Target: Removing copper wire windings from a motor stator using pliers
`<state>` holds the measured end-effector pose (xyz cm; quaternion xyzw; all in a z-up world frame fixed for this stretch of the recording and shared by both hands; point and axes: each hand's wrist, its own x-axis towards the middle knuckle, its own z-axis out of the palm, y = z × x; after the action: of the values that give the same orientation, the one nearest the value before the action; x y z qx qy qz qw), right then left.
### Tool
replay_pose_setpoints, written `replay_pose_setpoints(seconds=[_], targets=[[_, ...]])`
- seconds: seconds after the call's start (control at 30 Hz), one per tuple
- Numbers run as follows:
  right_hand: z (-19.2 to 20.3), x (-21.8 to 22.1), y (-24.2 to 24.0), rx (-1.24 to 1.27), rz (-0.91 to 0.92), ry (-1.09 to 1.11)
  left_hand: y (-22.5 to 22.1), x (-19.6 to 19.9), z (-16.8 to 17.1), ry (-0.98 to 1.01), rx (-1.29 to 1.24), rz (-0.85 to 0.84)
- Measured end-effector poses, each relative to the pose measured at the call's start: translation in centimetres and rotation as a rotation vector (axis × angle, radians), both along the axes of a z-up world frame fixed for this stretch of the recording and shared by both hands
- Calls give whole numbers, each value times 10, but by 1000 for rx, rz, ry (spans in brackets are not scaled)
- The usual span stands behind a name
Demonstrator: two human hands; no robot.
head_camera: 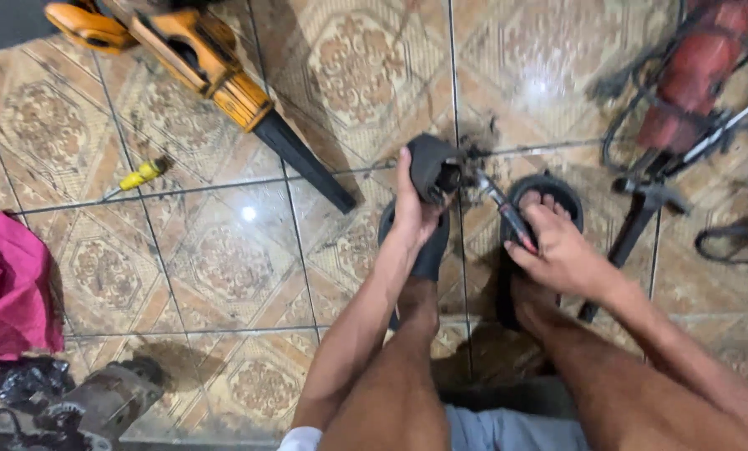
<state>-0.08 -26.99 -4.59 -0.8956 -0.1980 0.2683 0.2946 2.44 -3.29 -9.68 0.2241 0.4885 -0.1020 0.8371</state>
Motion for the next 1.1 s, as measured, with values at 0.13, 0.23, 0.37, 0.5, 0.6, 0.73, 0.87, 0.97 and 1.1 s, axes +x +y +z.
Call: replay_pose_setpoints(seconds=[0.13, 0.23, 0.37, 0.5, 0.6, 0.73, 0.87, 0.97, 1.1], targets=[[-4, -13, -3, 303, 75, -320, 3, -2, -9, 63, -24, 0], [-50, -14, 2, 136, 110, -312, 4, -1, -4, 71, -6, -49], [-8, -20, 4, 270, -14, -289, -1, -1, -8, 63, -14, -68], [17, -17, 15, 561, -123, -318, 5, -5, 10, 58, 5, -83], [-6, -5, 10, 30, 46, -80, 2, -1, 20, 3, 34, -72], [22, -20, 20, 384, -148, -281, 0, -12, 10, -11, 76, -68], [-21, -6, 11, 185, 10, -171, -6, -12, -10, -43, 101, -39], [-42, -12, -13, 43, 457, -790, -6, -11, -6, -5, 96, -57], [26, -11, 22, 435, -155, -363, -4, -12, -31, 27, 103, 15]])
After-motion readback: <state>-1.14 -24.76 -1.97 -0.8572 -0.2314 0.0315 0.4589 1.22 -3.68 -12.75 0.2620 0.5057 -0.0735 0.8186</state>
